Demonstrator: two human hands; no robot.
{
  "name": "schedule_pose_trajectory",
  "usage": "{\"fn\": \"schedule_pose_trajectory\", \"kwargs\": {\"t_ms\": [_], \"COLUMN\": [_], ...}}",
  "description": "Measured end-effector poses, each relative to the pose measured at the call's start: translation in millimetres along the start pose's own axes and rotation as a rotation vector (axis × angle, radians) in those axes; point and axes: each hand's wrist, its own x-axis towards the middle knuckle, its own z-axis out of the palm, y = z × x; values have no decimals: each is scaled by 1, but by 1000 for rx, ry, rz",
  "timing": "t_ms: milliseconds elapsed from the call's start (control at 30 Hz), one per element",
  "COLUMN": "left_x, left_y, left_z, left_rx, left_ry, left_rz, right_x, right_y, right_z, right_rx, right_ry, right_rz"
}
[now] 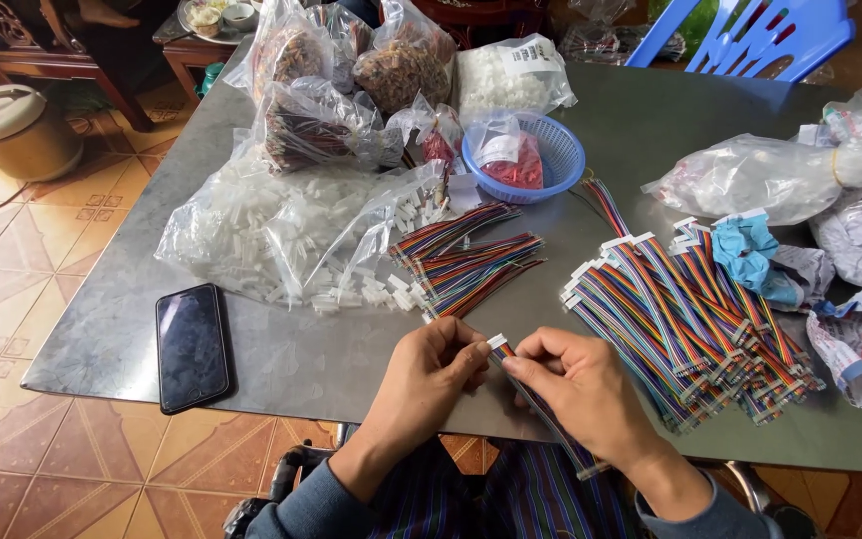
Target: Assembling wiring harnesses by manually inserting bundles of multi-colored wires into plastic connectors.
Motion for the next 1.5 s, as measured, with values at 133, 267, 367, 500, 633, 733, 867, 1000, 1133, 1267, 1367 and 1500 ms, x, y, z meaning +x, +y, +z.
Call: {"fn": "schedule_pose_trajectory", "kwargs": {"t_ms": [133, 267, 367, 500, 633, 733, 867, 1000, 1133, 1267, 1367, 1500], "left_x": [1, 0, -2, -1, 4, 1, -1, 1, -1, -1, 6, 33], "left_y": [3, 5, 4, -3, -10, -5, -1, -4, -4, -9, -12, -19], "left_z": [-5, -5, -3, 1, 3, -1, 0, 2, 5, 6, -3, -28], "left_rx": [-99, -91, -12, -46, -137, -199, -195, -201, -177, 189, 665, 1282], "left_ry": [-18, -77, -73, 2, 37, 49, 18, 69, 73, 158, 291, 334], "left_rz": [-1, 1, 25, 48, 57, 32, 23, -7, 5, 107, 405, 604], "right_x": [7, 6, 2, -2, -3, -5, -6, -13, -17, -13, 7, 24], "right_y": [17, 20, 14, 5, -6, -9, -1, -2, 2, 5, 7, 32], "right_z": [2, 3, 9, 12, 14, 12, 6, 9, 5, -21, -62, -111], "right_rx": [324, 545, 544, 349, 256, 256, 236, 380, 280, 204, 0, -600], "right_ry": [9, -9, -19, 35, 18, -30, -62, -116, -119, -73, 78, 413], "right_rz": [-60, 115, 98, -39, -89, -9, 21, 160, 199, 236, 208, -326]}}
